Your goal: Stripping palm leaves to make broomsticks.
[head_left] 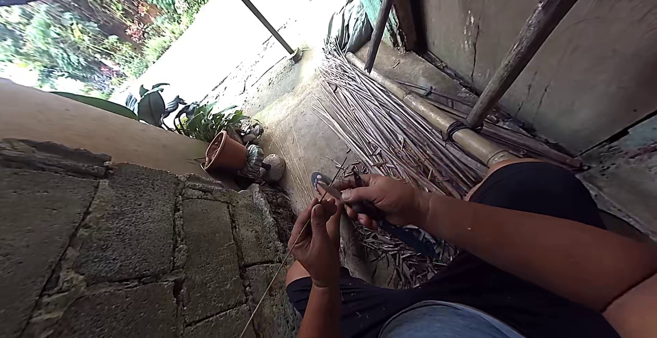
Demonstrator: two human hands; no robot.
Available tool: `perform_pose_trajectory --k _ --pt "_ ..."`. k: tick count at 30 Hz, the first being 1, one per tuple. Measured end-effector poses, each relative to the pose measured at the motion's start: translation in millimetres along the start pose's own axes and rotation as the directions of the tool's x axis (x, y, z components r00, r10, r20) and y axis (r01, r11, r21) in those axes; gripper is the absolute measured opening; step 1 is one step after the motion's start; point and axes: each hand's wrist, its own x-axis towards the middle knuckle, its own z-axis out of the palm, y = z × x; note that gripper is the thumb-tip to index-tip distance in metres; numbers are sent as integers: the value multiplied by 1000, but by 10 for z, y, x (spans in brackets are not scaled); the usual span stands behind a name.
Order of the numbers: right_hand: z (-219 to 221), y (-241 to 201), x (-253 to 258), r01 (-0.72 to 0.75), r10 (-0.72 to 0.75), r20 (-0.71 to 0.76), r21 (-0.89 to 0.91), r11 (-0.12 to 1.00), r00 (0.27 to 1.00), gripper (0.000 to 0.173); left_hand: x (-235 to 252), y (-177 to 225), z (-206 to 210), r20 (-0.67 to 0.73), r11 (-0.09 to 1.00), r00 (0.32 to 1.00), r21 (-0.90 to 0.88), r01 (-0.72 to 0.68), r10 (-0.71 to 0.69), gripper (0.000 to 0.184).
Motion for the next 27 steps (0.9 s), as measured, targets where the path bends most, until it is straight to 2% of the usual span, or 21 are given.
perform_pose_trajectory --k 2,7,12,17,19,23,27 --pt "-22 -4 10 19 -18 -36 39 999 999 29 -9 14 29 11 1000 1000 -15 -11 11 14" --pt "-298 -234 98 103 -46 -279 193 976 959 28 -1 65 36 10 1000 1000 -9 -14 14 14" --pt "-129 -202 27 133 -89 -238 179 975 967 32 50 40 42 -48 1000 999 12 12 -12 14" --pt "-30 -165 37 183 -106 -346 198 963 932 36 67 68 27 -88 999 996 27 22 -19 15" --pt "-32 -158 25 144 -89 -294 171 975 952 29 61 52 33 -86 1000 996 19 25 -23 14" --pt "66 -23 -20 25 -17 -66 107 994 998 28 40 33 84 -63 999 997 -23 40 -41 12" --pt "28 -40 8 20 -6 -92 150 988 996 24 22 42 110 -29 998 999 -55 38 -39 12"
